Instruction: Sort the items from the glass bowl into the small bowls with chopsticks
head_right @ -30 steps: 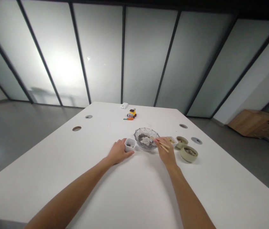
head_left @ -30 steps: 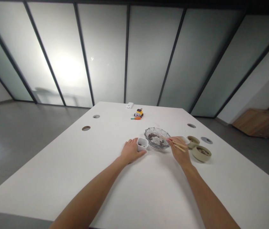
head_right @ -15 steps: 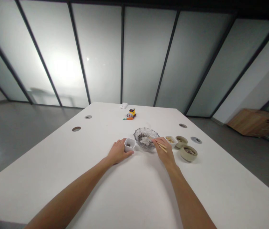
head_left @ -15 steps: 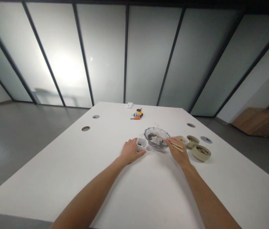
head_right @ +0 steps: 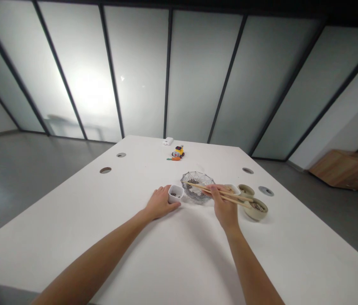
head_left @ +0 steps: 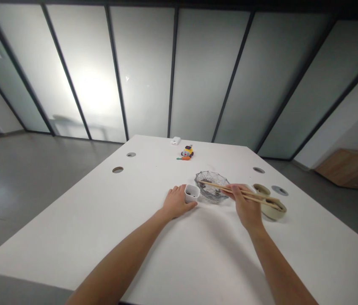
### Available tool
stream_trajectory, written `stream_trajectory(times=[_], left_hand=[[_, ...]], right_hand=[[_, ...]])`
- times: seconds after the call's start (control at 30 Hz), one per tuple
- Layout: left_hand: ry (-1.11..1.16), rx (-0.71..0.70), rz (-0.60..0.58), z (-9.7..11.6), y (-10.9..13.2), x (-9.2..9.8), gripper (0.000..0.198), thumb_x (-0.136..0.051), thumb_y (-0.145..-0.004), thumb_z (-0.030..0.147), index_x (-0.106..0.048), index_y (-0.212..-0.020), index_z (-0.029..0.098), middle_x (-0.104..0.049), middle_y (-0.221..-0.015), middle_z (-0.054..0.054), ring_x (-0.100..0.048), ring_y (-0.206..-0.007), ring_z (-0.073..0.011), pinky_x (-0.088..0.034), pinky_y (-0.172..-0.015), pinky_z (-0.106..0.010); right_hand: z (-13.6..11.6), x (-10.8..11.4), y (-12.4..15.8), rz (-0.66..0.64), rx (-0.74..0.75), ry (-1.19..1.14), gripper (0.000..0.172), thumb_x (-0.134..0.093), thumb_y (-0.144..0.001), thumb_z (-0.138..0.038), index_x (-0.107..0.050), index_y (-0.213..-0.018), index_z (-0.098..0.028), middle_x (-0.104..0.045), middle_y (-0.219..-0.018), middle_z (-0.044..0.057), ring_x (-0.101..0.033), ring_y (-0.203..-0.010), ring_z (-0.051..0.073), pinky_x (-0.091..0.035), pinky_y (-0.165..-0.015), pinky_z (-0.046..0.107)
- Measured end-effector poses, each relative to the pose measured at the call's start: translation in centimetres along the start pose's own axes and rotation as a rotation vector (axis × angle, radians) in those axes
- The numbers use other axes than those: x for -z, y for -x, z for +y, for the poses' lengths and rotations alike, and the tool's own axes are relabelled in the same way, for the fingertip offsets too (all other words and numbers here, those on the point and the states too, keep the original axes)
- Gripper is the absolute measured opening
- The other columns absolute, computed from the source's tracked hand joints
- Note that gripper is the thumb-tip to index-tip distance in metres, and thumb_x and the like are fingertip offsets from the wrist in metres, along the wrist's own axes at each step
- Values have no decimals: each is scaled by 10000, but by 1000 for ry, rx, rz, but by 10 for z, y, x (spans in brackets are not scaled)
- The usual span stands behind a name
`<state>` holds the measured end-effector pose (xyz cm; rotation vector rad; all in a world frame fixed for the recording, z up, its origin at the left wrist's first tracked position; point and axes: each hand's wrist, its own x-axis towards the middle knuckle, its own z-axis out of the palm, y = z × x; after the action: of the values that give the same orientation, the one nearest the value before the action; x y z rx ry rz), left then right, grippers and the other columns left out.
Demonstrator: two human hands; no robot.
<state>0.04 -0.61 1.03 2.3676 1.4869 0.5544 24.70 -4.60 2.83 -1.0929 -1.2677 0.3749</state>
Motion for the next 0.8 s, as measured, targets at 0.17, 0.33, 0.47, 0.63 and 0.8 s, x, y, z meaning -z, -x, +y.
stream_trajectory(times=[0.17, 0.33, 0.47, 0.63, 0.8], left_hand=[[-3, 4, 4, -1, 0, 0, 547, -651, -879, 594, -557, -1270, 224, -685, -1264, -111, -609, -1213, -324, -442, -1028, -424], [-11, -2, 10, 0, 0, 1, 527, -661, -876, 582, -567, -1246, 218, -687, -1253, -117, -610, -1213, -330, -450, -1019, -427], [-7, -7, 9, 0, 0, 2, 524, -655, -880, 579, -564, -1251, 220, -684, -1269, -115, -610, -1214, -329, -451, -1019, -427], [-7, -10, 16, -1, 0, 0, 529, -647, -883, 591, -560, -1256, 226, -684, -1273, -111, -610, -1212, -325, -450, -1021, -427], [-6, 0, 13, -1, 0, 0, 513, -653, -876, 583, -568, -1238, 229, -689, -1267, -110, -610, -1207, -322, -445, -1029, -420]], right_hand=[[-7, 9, -2, 33, 230, 374, 416, -551, -1000, -582, -730, -871, -229, -742, -855, 76, -698, -833, 256, -579, -794, 434], [1, 24, -10, -74, 403, 588, 445, -466, -1049, -540, -670, -798, -235, -698, -785, 65, -646, -770, 237, -520, -744, 396], [7, 25, -11, -121, 423, 627, 467, -429, -1063, -552, -668, -813, -238, -692, -783, 63, -634, -746, 236, -507, -729, 396], [10, 23, -10, -133, 440, 625, 482, -429, -1058, -579, -662, -811, -236, -704, -791, 73, -645, -755, 244, -527, -756, 415], [12, 24, -11, -173, 434, 607, 483, -432, -1055, -585, -675, -818, -241, -729, -819, 82, -661, -792, 255, -545, -790, 445]])
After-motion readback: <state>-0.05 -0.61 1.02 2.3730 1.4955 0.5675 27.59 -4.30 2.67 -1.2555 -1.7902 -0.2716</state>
